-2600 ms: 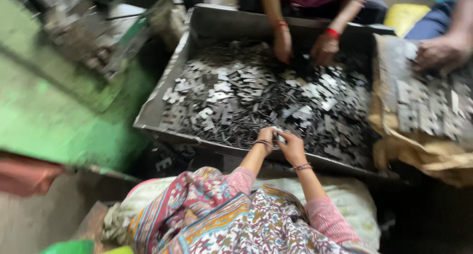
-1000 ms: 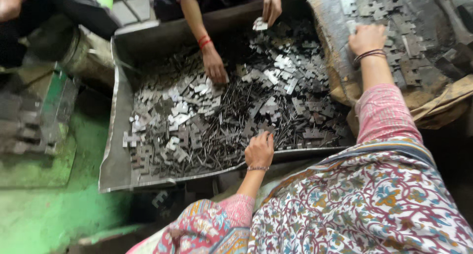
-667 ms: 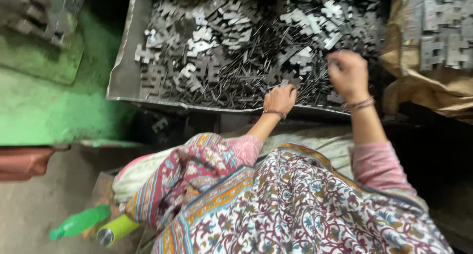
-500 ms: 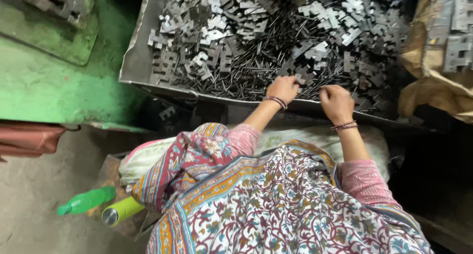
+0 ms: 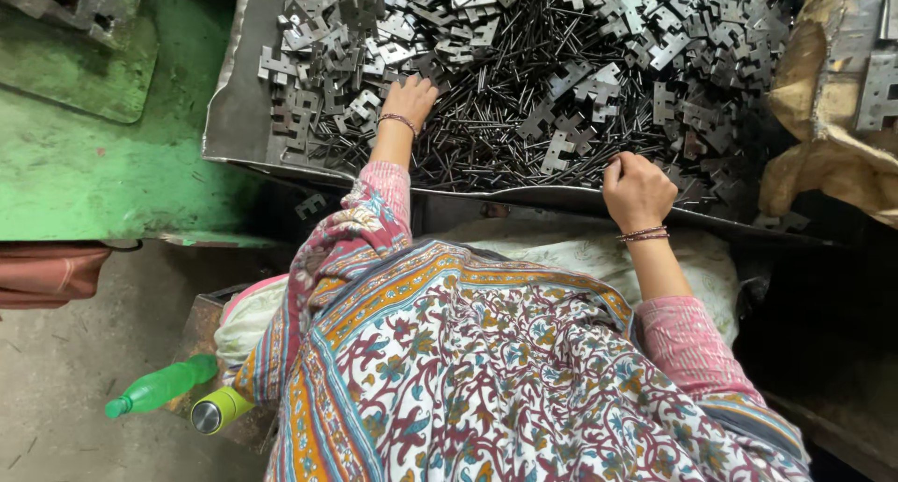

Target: The person sits on the floor and sorts small metal parts from a large bin, picking them up by hand and placing them into a separate pile. The task involves repetitive handling of metal pieces in a workshop setting.

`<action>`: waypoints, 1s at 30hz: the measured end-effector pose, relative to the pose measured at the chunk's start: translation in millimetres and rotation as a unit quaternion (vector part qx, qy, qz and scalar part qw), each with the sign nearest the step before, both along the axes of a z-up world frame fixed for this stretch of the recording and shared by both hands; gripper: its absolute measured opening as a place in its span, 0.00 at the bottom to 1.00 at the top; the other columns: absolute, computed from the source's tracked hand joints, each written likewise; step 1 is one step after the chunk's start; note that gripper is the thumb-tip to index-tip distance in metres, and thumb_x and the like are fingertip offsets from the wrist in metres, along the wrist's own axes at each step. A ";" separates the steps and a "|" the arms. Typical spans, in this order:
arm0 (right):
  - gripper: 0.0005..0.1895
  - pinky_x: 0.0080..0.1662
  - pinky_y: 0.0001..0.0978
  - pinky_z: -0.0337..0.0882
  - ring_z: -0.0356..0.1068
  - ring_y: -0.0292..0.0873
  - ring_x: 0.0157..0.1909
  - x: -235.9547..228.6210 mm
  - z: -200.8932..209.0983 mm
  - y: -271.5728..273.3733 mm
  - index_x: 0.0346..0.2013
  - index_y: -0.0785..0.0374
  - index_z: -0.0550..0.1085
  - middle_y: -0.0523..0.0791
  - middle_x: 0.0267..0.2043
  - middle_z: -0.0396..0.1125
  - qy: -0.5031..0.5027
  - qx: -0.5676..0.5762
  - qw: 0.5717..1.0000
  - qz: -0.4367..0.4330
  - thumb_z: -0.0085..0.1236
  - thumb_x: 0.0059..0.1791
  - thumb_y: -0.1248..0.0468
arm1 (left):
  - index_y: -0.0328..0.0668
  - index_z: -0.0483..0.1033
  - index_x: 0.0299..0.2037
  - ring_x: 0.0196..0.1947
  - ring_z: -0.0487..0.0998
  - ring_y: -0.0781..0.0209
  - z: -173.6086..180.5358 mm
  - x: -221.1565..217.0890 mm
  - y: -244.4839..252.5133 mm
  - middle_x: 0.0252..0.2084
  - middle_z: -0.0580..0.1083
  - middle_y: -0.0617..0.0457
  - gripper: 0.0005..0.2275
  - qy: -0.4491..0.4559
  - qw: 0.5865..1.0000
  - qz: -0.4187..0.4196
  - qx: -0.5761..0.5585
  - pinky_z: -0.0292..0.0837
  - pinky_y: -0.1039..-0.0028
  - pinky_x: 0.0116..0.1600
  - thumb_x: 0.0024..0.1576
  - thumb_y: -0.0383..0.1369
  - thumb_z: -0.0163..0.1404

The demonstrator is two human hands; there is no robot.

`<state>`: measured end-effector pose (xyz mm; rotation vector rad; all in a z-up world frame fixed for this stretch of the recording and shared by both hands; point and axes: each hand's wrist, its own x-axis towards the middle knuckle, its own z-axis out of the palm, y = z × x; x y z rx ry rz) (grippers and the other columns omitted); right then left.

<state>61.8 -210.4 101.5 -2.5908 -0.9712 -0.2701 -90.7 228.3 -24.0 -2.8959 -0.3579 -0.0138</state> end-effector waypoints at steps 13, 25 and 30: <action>0.11 0.33 0.46 0.70 0.74 0.52 0.34 3.2 3.4 5.6 0.32 0.54 0.77 0.43 0.34 0.74 0.001 -0.018 1.000 0.000 0.52 0.55 0.56 | 0.54 0.83 0.38 0.57 0.68 0.58 32.7 -21.4 5.6 0.50 0.71 0.57 0.07 0.163 0.979 -0.079 0.090 0.69 0.61 0.52 0.59 0.35 0.50; 0.11 0.36 0.48 0.72 0.75 0.53 0.37 0.2 1.6 3.3 0.37 0.51 0.79 0.43 0.37 0.75 0.045 -0.024 0.999 -0.017 0.51 0.54 0.54 | 0.49 0.79 0.47 0.47 0.82 0.46 97.8 49.1 -53.4 0.46 0.80 0.45 0.16 0.116 0.921 -0.045 -0.370 0.77 0.61 0.53 0.48 0.31 0.60; 0.18 0.47 0.38 0.73 0.74 0.48 0.45 6.0 31.1 1.7 0.51 0.60 0.77 0.48 0.47 0.74 0.138 0.159 0.976 0.058 0.52 0.47 0.67 | 0.48 0.73 0.57 0.53 0.78 0.43 78.5 64.2 -96.1 0.50 0.77 0.43 0.22 0.146 0.951 0.015 -0.273 0.75 0.56 0.53 0.50 0.27 0.58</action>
